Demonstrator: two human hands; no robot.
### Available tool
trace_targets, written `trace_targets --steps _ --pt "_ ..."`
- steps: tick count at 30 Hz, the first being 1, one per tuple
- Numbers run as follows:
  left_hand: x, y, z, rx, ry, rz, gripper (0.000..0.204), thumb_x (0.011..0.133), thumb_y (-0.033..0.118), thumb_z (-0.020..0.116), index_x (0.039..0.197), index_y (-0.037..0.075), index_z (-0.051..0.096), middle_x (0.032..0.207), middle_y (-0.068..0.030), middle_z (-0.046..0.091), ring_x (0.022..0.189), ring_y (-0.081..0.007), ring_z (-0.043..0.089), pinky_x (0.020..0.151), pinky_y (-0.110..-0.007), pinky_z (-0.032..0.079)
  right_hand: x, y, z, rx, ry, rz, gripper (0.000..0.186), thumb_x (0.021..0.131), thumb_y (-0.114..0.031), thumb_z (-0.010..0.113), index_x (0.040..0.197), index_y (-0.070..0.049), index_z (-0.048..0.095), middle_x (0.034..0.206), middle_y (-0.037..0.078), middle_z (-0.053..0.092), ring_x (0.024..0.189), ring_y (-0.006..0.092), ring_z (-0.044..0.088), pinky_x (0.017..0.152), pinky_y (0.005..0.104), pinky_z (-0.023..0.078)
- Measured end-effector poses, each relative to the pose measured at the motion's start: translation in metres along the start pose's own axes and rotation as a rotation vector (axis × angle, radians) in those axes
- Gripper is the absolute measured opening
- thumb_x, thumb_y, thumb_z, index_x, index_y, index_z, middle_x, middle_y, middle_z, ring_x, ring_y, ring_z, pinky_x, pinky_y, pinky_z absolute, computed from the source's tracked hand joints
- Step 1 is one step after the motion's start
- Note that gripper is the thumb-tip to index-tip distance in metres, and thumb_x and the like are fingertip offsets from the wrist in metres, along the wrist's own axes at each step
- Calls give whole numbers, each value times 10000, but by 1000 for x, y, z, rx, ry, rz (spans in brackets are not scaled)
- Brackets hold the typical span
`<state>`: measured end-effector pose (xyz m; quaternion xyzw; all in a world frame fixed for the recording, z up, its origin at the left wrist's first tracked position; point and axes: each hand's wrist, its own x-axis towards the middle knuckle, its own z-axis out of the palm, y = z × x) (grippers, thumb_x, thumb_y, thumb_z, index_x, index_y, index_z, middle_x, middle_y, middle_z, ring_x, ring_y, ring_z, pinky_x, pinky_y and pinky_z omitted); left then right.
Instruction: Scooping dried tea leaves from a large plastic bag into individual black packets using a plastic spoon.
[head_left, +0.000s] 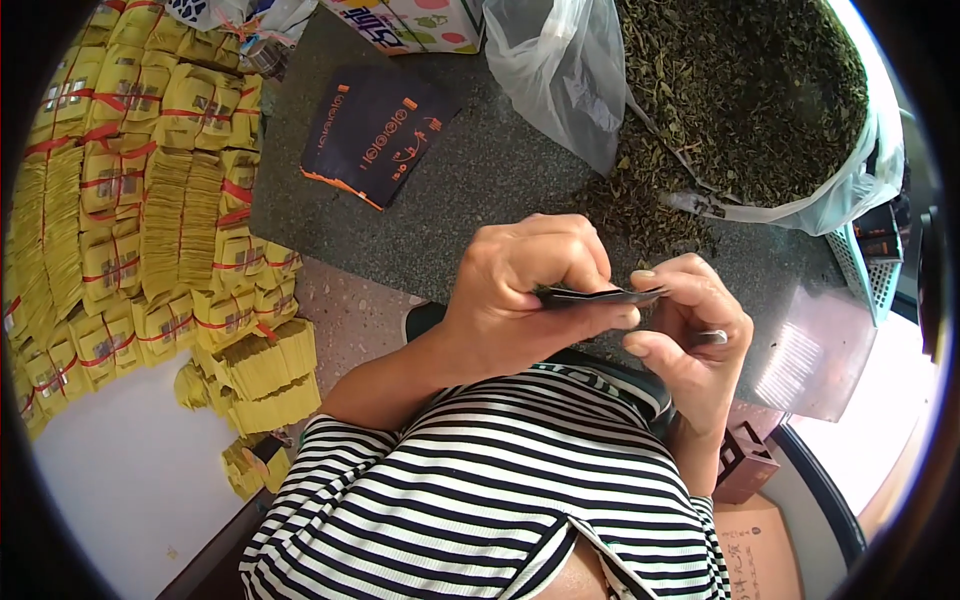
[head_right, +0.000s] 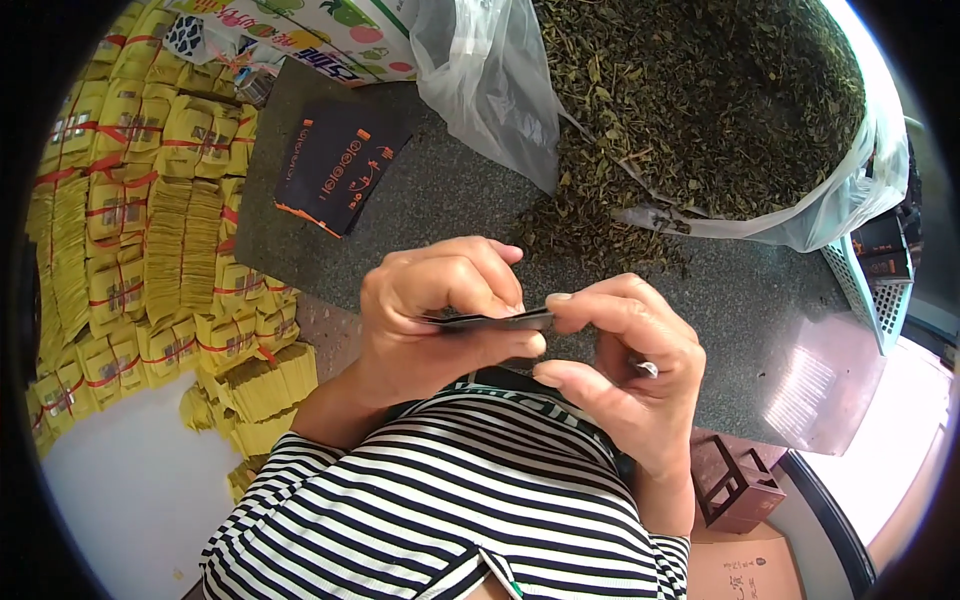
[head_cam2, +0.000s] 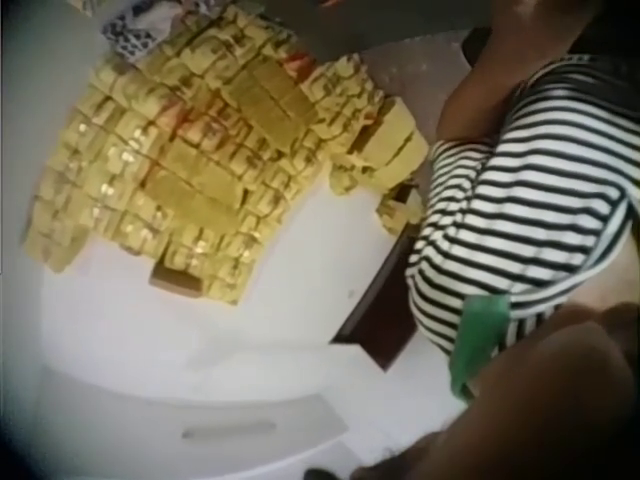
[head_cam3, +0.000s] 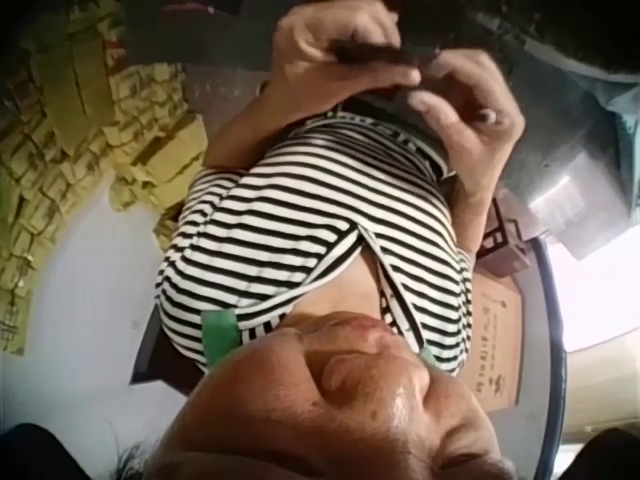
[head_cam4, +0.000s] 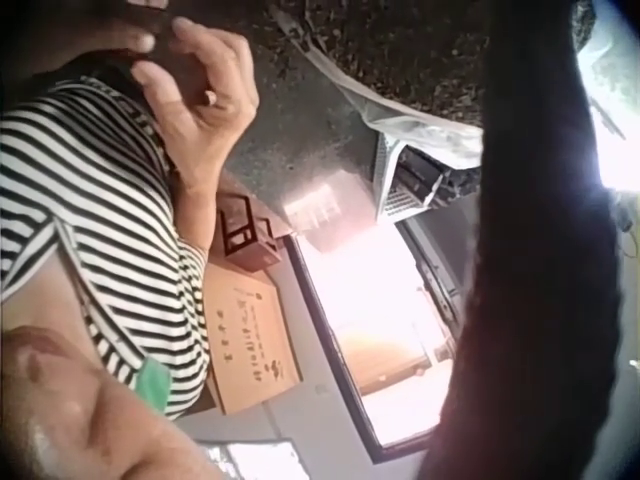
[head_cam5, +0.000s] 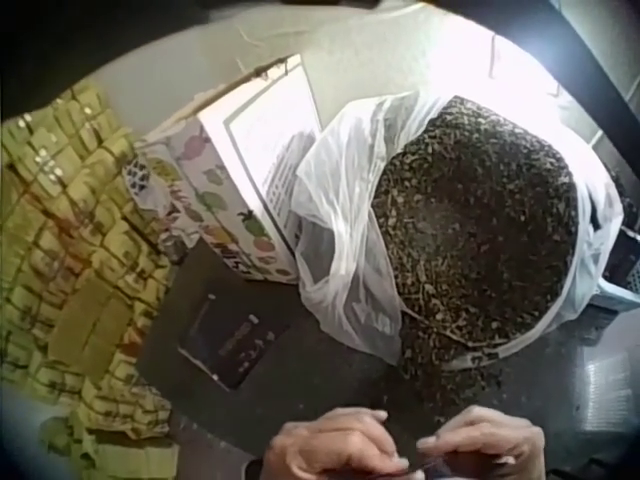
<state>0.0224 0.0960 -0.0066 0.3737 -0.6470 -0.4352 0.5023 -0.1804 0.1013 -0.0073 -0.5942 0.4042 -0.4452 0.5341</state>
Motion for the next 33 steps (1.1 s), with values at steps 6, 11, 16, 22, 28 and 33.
trace_targets --steps 6,11,16,22,28,33 --pt "4 21 9 -39 97 -403 284 846 238 774 733 0 666 619 -18 588 536 -98 550 501 -266 426 3 -19 3 -112 -180 271 345 667 -180 892 904 -17 700 819 9 669 555 10 444 463 194 289" --pt "2 10 9 -168 -13 -281 279 969 233 623 874 -23 680 743 -34 626 678 -115 604 632 -272 482 0 -3 9 -23 -87 65 95 746 28 750 830 15 707 776 25 681 655 76 579 593 222 440" --pt "-1 9 -8 -400 -219 -191 263 880 134 728 1042 -70 691 988 -165 679 855 -200 652 745 -296 509 -4 -7 -9 268 -103 298 143 830 -100 729 858 39 714 822 68 689 721 124 617 659 252 473" --pt "2 14 -2 -459 -199 -199 258 819 86 776 1008 -71 698 900 -155 690 816 -208 658 706 -298 508 -9 3 -12 605 -232 370 241 855 -191 757 929 31 695 909 132 687 795 190 631 709 313 488" --pt "4 15 -3 -524 -244 -220 195 794 11 766 960 -64 696 851 -142 686 787 -212 656 698 -301 505 -14 -2 -15 634 -243 428 261 870 -230 743 889 21 677 897 125 675 796 204 630 705 314 484" --pt "2 27 7 198 -61 -109 78 793 -42 674 853 -12 633 795 -124 656 697 -227 652 627 -305 507 -9 -15 -10 353 -219 317 199 939 -37 603 1104 68 640 989 75 678 871 118 635 776 239 505"
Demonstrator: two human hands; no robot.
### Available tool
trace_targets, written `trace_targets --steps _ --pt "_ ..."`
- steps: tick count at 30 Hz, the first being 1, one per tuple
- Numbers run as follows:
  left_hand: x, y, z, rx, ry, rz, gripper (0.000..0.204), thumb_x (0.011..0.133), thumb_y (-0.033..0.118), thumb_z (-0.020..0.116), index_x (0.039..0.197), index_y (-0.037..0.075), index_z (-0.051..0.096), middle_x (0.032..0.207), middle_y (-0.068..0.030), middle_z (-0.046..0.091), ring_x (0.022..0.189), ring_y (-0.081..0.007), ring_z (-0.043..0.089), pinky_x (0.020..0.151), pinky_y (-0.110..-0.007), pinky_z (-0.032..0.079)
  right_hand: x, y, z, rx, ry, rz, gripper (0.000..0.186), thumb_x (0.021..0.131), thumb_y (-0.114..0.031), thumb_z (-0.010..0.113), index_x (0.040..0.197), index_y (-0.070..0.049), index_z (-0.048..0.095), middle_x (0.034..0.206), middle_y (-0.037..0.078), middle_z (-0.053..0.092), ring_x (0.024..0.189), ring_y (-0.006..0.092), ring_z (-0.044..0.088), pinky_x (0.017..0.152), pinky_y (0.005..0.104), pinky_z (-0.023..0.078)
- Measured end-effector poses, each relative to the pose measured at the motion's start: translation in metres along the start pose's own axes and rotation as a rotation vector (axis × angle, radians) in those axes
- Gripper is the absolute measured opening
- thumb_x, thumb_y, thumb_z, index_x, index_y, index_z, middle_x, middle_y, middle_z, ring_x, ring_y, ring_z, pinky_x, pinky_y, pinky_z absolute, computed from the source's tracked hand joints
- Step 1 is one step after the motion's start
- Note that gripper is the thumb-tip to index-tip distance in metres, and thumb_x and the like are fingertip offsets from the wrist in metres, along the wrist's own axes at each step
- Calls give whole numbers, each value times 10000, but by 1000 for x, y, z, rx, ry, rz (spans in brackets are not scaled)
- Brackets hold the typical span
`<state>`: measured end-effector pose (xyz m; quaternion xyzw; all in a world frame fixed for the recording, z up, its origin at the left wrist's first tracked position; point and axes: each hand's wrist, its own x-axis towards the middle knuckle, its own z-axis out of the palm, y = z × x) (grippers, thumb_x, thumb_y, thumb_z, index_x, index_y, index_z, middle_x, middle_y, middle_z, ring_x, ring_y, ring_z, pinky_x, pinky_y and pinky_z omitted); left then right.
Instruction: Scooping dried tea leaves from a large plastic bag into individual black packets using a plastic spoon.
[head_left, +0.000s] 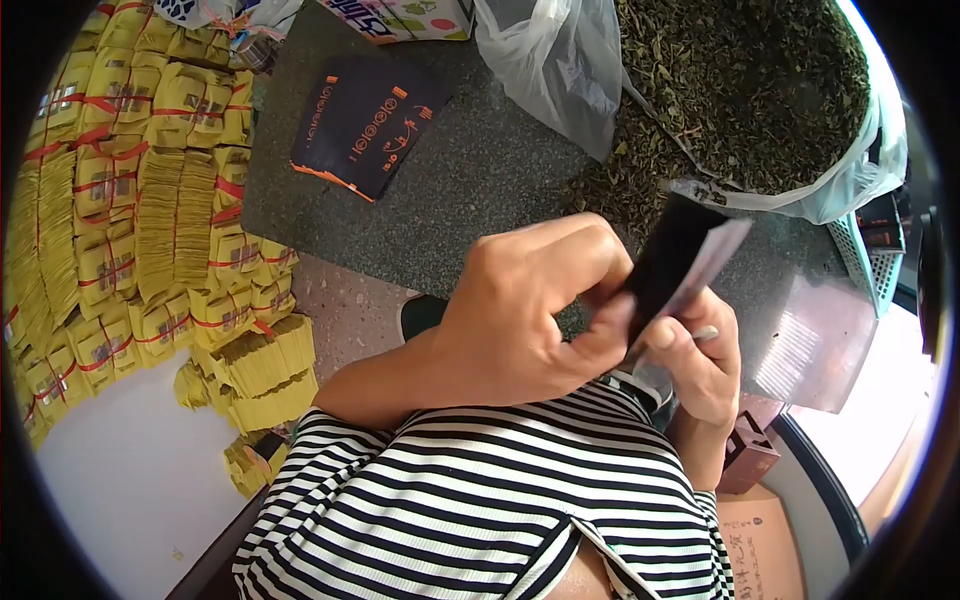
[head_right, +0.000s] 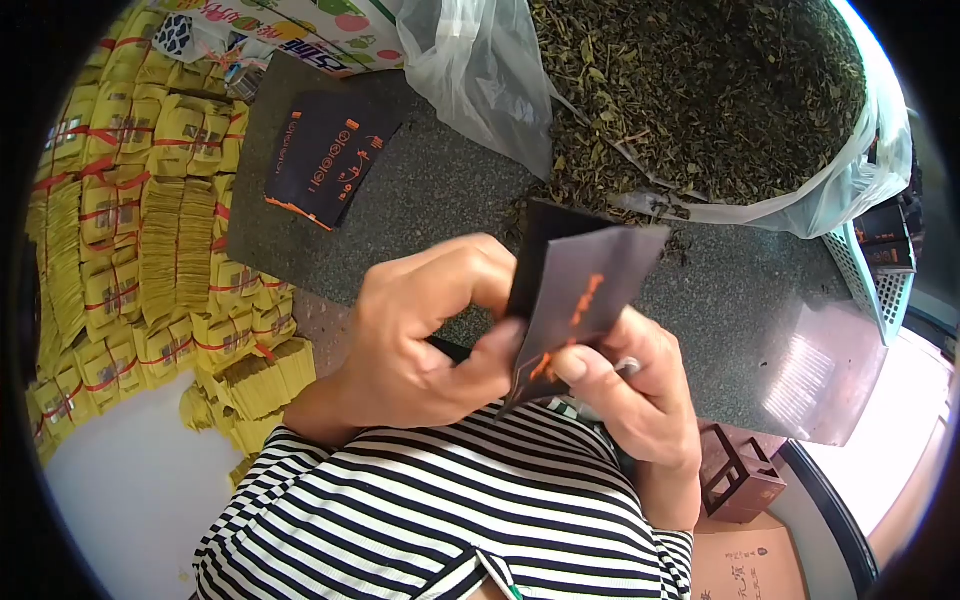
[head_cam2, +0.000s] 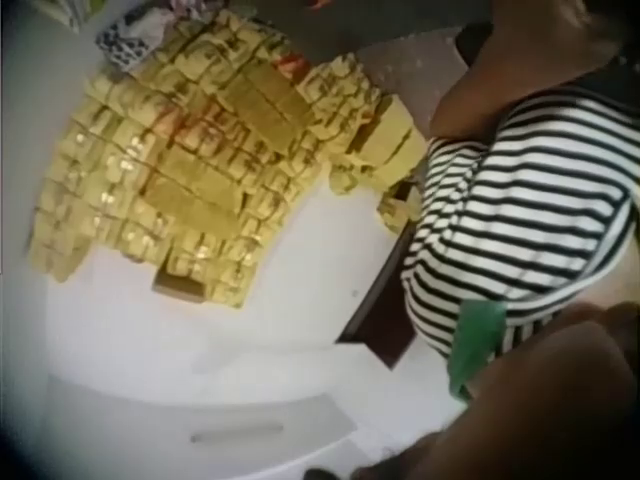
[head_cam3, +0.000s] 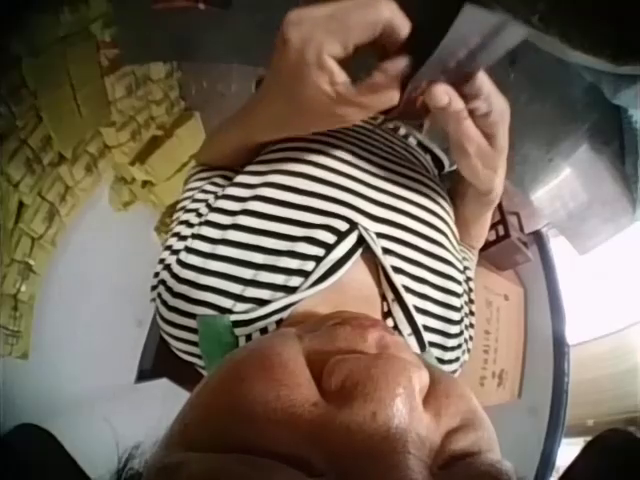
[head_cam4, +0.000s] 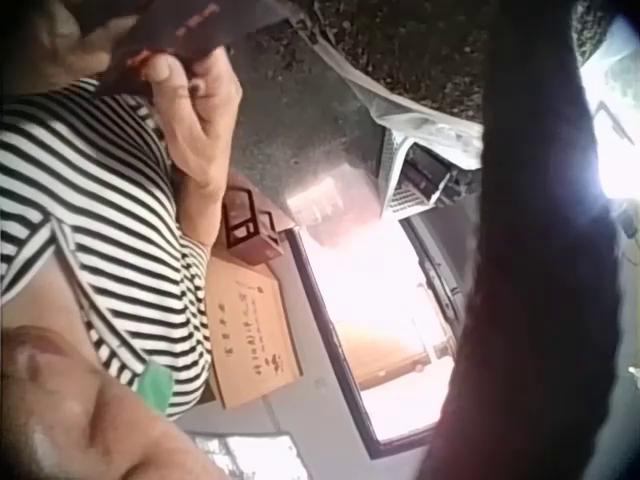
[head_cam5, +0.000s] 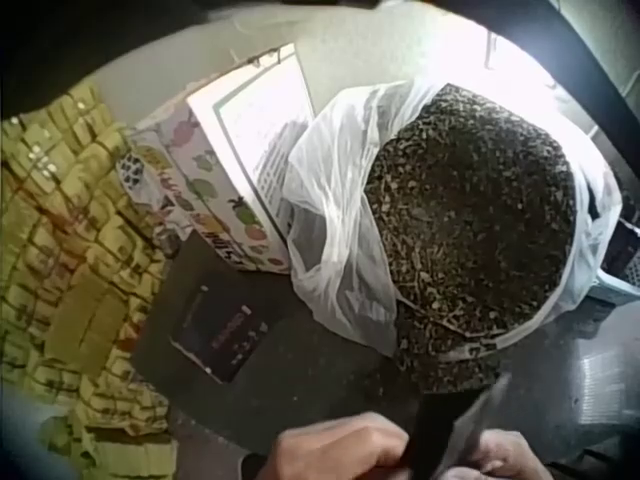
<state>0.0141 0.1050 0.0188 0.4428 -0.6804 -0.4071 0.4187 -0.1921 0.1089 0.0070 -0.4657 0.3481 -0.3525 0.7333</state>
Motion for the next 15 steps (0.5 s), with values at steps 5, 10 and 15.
trace_targets --steps 5,10,15 --pt "0 -5 -1 348 397 179 160 781 3 691 767 39 535 708 -98 599 555 -223 610 509 -317 492 14 11 17 36 -2 133 136 930 9 610 1063 38 608 931 56 669 816 85 615 733 228 502" --pt "-8 -31 -30 294 534 -92 192 829 21 672 742 30 502 642 -59 555 547 -119 533 527 -273 426 15 25 13 0 69 177 64 926 0 606 923 28 663 815 10 647 743 44 575 664 196 475" --pt "-20 -87 -39 313 580 -285 131 829 18 689 888 21 571 669 -53 554 589 -140 575 547 -290 450 24 35 9 -120 135 157 147 939 -156 644 942 -10 657 751 -5 624 604 22 493 523 170 371"
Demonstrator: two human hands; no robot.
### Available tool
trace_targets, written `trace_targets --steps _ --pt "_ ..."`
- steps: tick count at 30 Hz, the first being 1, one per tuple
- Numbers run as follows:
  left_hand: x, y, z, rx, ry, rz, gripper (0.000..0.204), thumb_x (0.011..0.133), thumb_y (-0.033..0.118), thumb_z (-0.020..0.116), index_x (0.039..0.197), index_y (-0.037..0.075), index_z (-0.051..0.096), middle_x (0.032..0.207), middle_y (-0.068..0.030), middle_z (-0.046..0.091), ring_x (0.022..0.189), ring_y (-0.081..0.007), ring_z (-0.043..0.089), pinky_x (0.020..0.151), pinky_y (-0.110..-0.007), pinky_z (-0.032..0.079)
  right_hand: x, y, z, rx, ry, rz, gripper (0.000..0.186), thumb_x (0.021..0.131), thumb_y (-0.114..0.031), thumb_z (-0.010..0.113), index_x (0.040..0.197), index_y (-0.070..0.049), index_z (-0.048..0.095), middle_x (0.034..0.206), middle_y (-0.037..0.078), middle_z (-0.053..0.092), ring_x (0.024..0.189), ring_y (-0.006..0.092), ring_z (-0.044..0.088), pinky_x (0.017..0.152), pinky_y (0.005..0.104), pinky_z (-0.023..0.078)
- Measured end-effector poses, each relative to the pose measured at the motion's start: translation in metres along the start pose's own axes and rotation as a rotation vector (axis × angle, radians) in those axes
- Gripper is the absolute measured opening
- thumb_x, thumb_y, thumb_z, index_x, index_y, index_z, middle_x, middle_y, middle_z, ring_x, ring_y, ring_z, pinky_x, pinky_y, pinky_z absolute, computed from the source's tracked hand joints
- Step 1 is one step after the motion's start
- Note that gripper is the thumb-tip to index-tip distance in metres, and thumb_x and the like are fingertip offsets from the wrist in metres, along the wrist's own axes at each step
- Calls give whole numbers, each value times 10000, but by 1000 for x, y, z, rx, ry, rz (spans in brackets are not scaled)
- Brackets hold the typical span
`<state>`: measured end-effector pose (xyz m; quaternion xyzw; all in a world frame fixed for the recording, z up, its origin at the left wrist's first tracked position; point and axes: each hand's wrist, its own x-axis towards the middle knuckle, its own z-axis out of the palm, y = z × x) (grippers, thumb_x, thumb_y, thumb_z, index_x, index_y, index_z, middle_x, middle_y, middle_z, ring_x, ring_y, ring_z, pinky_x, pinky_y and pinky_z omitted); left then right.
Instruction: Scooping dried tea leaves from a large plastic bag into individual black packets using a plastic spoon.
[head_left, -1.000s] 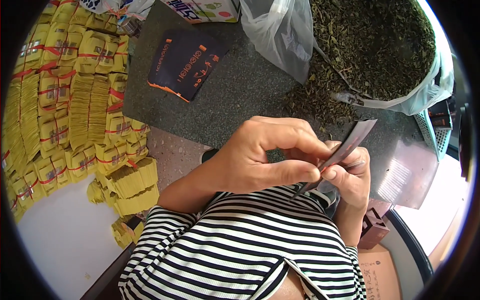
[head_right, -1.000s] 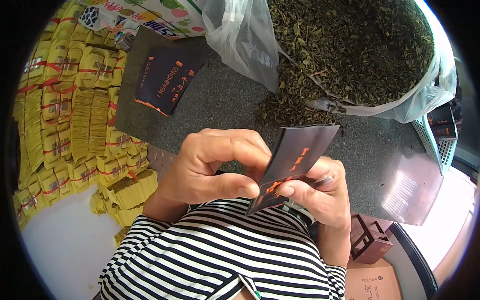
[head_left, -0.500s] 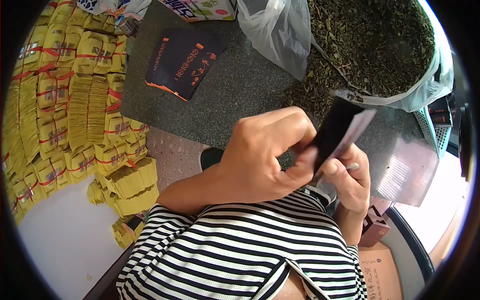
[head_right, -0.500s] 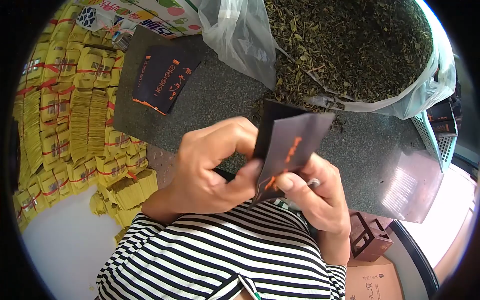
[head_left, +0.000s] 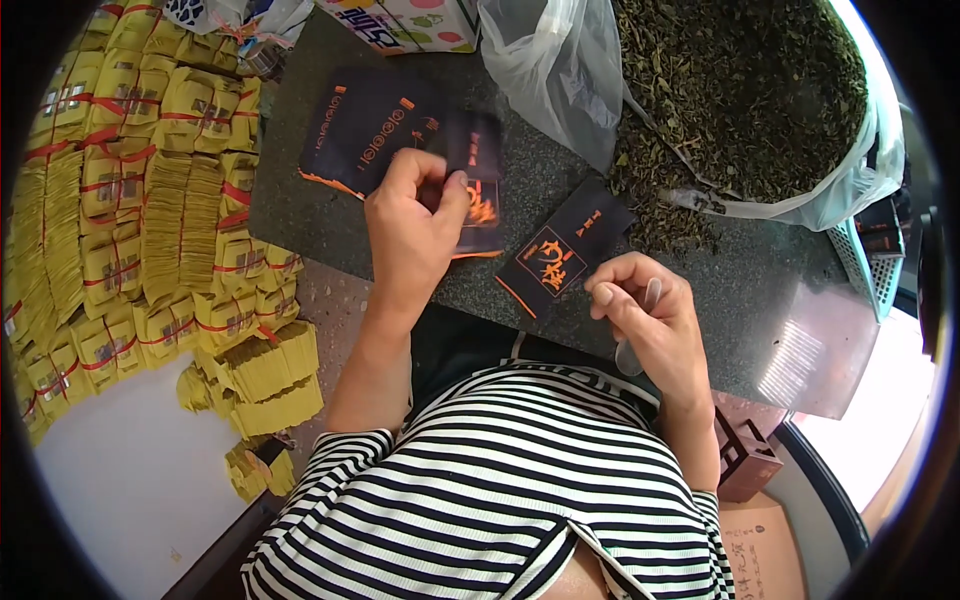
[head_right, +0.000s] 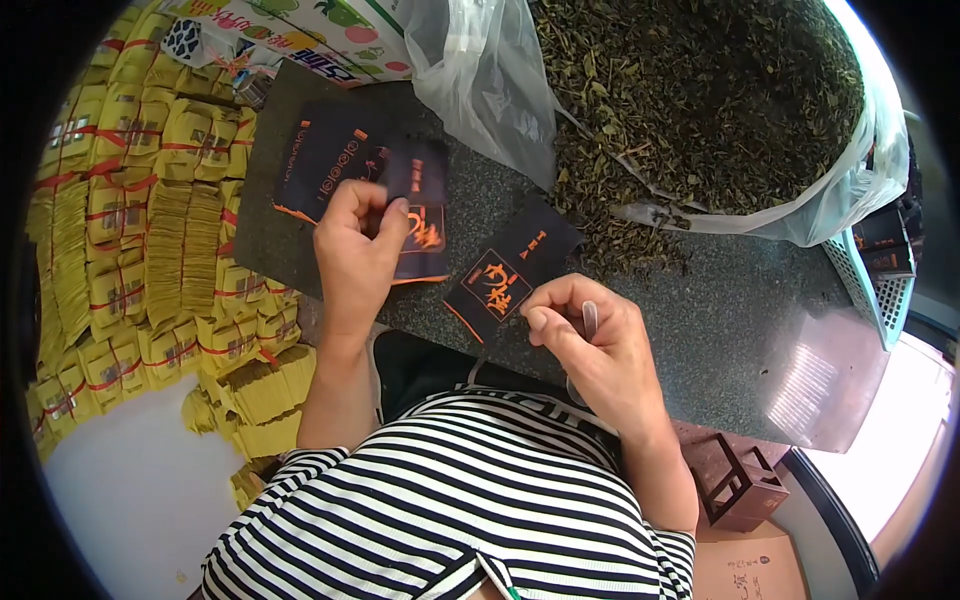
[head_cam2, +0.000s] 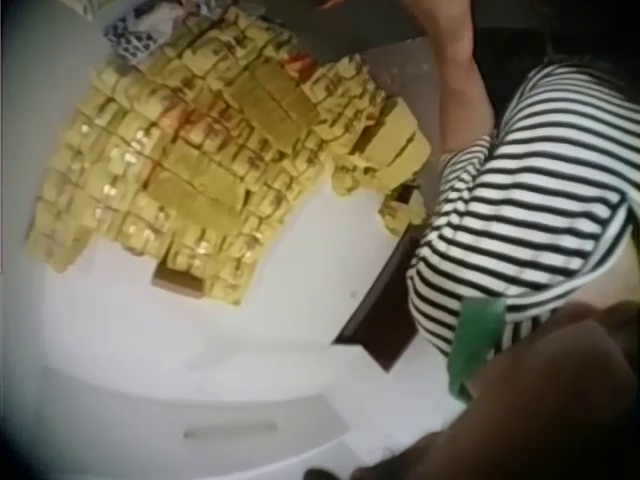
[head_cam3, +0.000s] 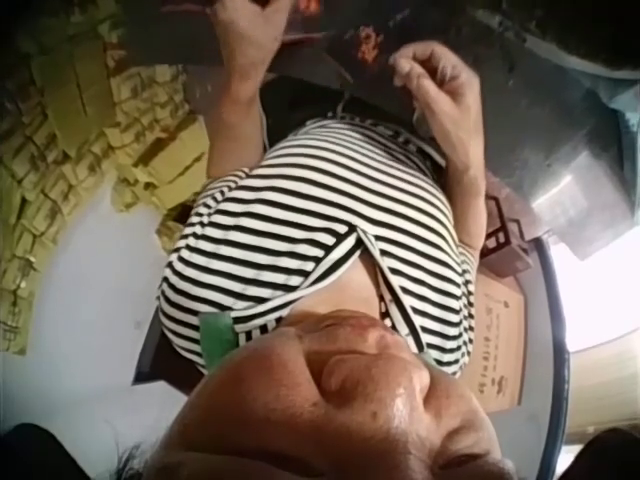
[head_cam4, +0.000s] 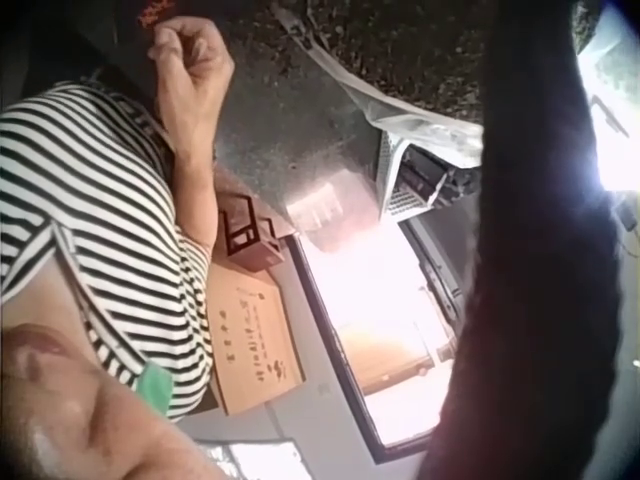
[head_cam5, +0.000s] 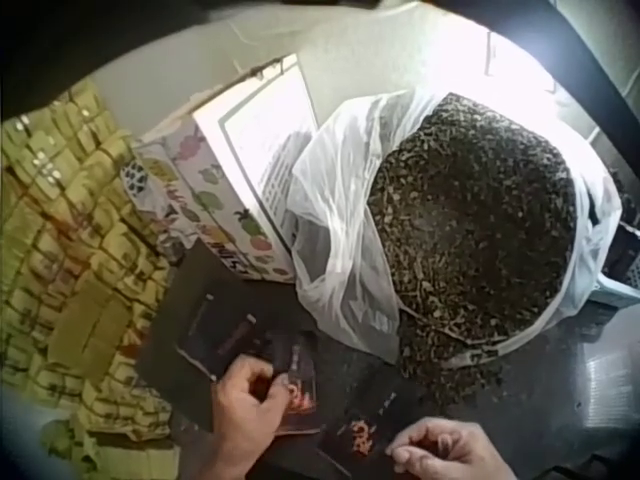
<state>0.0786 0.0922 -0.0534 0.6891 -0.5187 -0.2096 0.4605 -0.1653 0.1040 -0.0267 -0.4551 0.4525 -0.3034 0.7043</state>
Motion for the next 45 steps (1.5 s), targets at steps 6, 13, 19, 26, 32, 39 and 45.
trace_targets --steps 6,13,19,26,32,39,45 --pt "-11 22 3 504 18 415 479 678 185 845 1097 59 649 1068 -91 620 991 -296 596 868 -414 443 4 -2 -2 -22 28 81 164 953 -172 632 1014 -20 636 763 -11 613 588 23 479 510 172 366" --pt "-37 52 22 593 -448 250 548 634 347 852 1044 49 643 1080 -76 621 1039 -261 560 864 -402 395 -1 -3 3 -48 93 46 155 961 -159 620 1019 -16 625 771 -12 595 612 23 483 529 169 371" --pt "-27 47 14 146 -422 151 142 798 61 746 831 -22 636 756 -102 632 661 -236 630 591 -336 476 -11 4 -5 -70 89 30 191 941 -157 650 1052 -2 631 792 -13 609 634 21 492 536 169 369" --pt "-31 62 15 -500 -647 52 38 853 -21 700 854 -23 661 843 -88 674 769 -150 636 678 -268 488 -13 -18 -6 219 114 5 184 881 -50 710 1040 38 675 867 -7 637 744 47 526 636 197 413" --pt "-33 66 20 -583 -665 90 133 865 78 727 901 -29 657 825 -80 641 729 -137 599 635 -274 468 -15 -21 -7 -32 180 -318 92 785 -4 761 855 23 709 769 47 616 667 122 546 584 247 422" --pt "-15 78 28 -619 -840 147 298 880 172 717 1101 -22 671 895 -74 616 801 -142 596 716 -261 487 -10 -12 2 -84 178 -455 162 682 16 797 787 14 674 711 52 618 671 143 603 595 264 460" --pt "-11 83 27 -696 -840 104 169 778 3 780 932 -24 718 864 -77 643 789 -156 608 766 -286 479 -7 -10 -12 -310 100 -496 384 585 -135 923 888 -23 715 747 4 597 581 75 500 516 235 370"
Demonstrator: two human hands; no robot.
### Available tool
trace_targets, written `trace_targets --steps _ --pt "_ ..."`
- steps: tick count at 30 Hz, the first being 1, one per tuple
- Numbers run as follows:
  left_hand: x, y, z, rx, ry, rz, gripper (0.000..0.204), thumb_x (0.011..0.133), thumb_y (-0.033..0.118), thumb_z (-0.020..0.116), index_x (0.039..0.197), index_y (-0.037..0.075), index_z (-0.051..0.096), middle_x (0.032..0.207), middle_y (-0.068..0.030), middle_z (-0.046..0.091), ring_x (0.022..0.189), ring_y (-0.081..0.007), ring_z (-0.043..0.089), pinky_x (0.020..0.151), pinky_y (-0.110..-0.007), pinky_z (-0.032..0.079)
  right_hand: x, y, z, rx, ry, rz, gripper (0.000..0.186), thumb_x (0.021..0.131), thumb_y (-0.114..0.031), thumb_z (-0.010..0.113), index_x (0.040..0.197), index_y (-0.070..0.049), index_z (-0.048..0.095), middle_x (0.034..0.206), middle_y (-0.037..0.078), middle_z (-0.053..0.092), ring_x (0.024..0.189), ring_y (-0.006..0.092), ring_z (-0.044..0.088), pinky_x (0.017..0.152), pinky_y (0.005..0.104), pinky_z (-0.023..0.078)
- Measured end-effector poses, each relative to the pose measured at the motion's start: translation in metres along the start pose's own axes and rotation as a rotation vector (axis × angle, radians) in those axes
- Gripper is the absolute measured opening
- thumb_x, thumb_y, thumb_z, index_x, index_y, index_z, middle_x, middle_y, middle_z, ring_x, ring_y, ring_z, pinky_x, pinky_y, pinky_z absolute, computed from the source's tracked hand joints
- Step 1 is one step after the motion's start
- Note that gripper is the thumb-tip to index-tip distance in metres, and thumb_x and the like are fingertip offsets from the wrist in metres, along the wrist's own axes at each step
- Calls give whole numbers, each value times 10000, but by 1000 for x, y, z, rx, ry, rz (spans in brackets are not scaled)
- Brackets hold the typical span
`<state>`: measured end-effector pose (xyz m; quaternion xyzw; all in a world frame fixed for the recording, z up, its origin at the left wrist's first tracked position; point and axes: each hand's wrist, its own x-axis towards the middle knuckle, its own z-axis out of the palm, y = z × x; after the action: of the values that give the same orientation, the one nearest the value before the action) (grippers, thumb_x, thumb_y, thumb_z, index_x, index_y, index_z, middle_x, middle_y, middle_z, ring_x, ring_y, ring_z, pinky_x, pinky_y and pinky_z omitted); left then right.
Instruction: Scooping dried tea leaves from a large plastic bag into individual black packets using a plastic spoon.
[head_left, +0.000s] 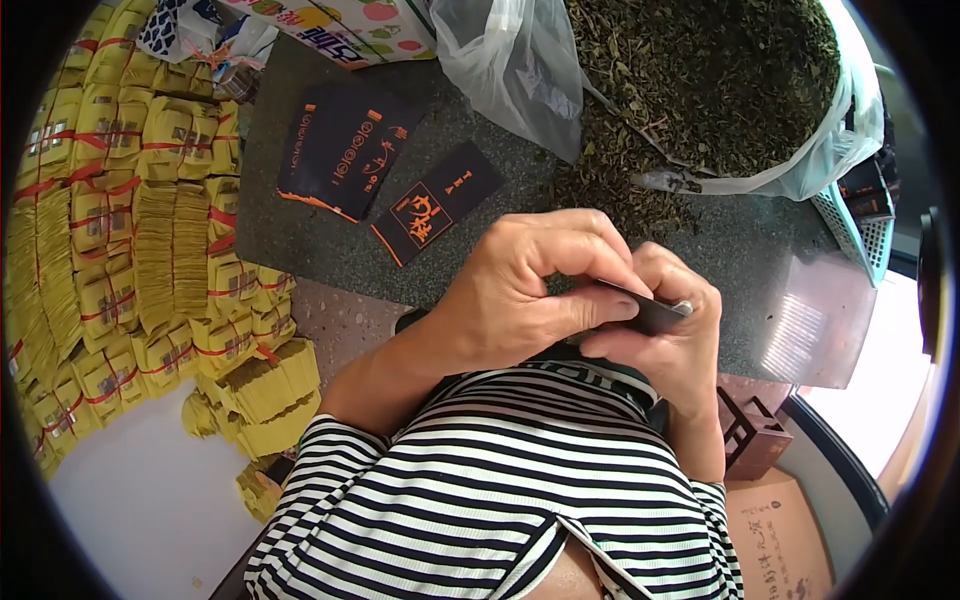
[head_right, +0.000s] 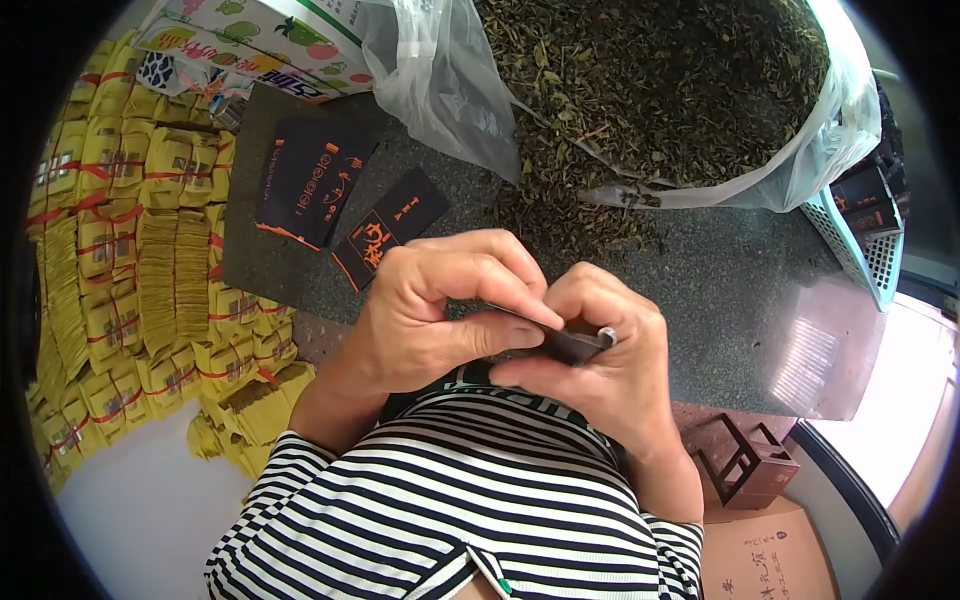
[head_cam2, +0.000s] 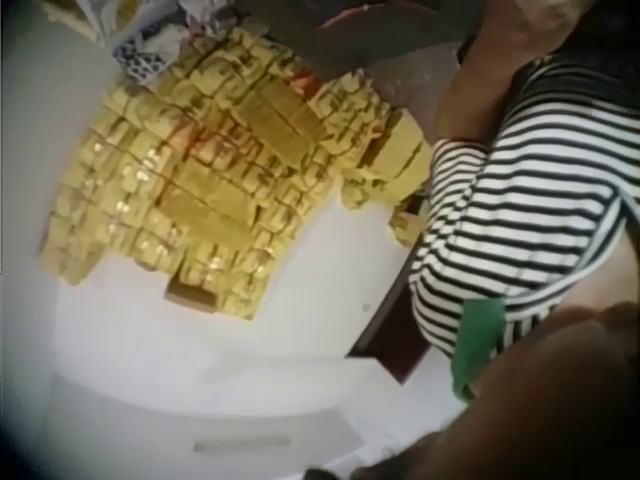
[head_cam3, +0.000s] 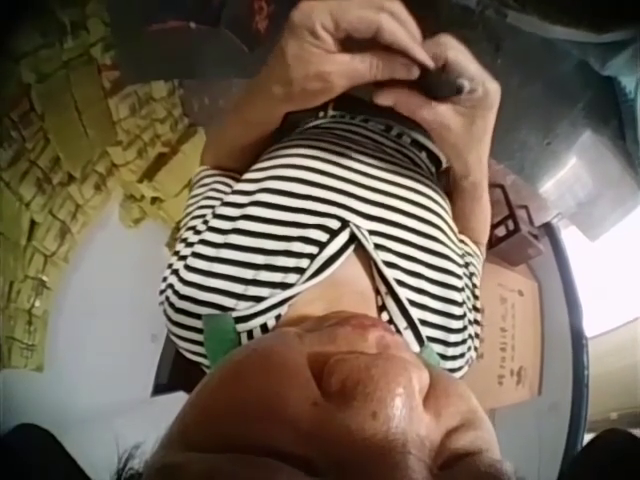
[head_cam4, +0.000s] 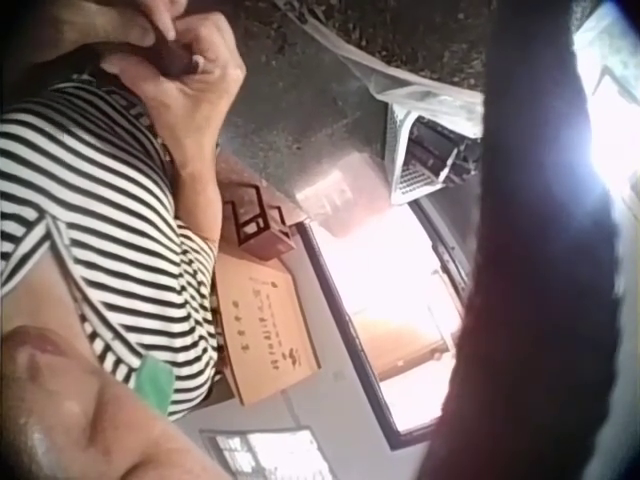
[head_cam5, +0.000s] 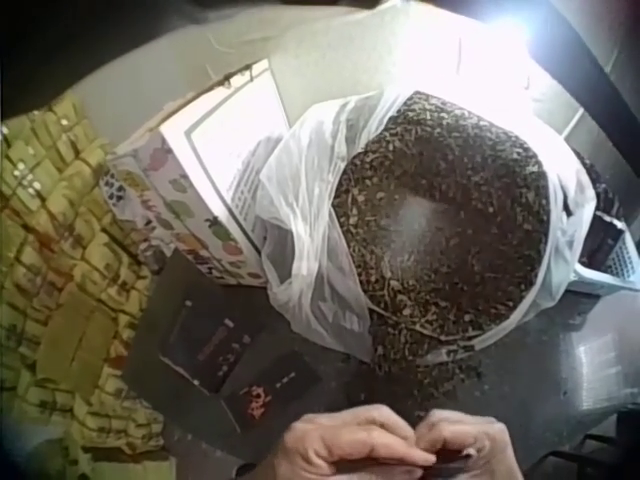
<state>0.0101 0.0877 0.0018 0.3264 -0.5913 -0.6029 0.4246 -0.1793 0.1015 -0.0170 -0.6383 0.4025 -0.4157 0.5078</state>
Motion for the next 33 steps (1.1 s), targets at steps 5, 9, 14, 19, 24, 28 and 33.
trace_targets --steps 5,9,14,19,24,28,33 --pt "0 -3 -1 57 144 121 174 706 -24 834 761 25 676 804 -63 644 735 -125 595 764 -308 489 -12 -1 -10 126 -4 245 530 596 -199 939 1037 -15 710 869 -37 600 568 -22 347 486 170 236" --pt "-1 -13 -1 0 166 137 314 703 -39 840 664 68 548 731 -36 615 676 -105 554 742 -306 481 -14 -2 -8 229 -32 310 532 618 -173 924 1075 -12 705 895 -23 611 584 -19 354 491 175 240" --pt "0 -14 5 -31 200 36 313 736 -11 832 703 62 530 713 -11 558 676 -94 529 679 -260 450 -11 -13 -6 637 -120 553 291 811 -51 788 1074 14 681 982 12 658 771 35 572 664 175 459" --pt "4 -12 10 -3 50 62 348 839 164 779 1088 -18 617 1090 -109 610 968 -153 585 849 -279 459 -19 9 -11 619 -80 381 176 891 -49 716 1041 30 666 987 31 673 865 78 610 764 219 505" --pt "0 -18 16 119 99 204 158 828 19 733 984 0 716 1095 -140 681 1016 -232 648 886 -337 501 -12 1 -4 380 132 336 155 944 -100 646 1017 34 672 956 43 617 749 69 554 652 208 447" --pt "3 -11 12 316 174 340 165 777 26 771 937 23 733 959 -121 721 910 -233 689 872 -378 521 -8 7 -21 425 338 138 548 1068 -402 284 971 27 609 877 69 508 701 123 477 631 237 405" --pt "4 -7 11 578 184 403 143 795 96 775 907 24 723 906 -88 720 843 -222 695 841 -375 523 -15 -9 -44 497 332 79 582 1077 -433 279 974 35 609 860 76 463 716 166 516 620 264 420"
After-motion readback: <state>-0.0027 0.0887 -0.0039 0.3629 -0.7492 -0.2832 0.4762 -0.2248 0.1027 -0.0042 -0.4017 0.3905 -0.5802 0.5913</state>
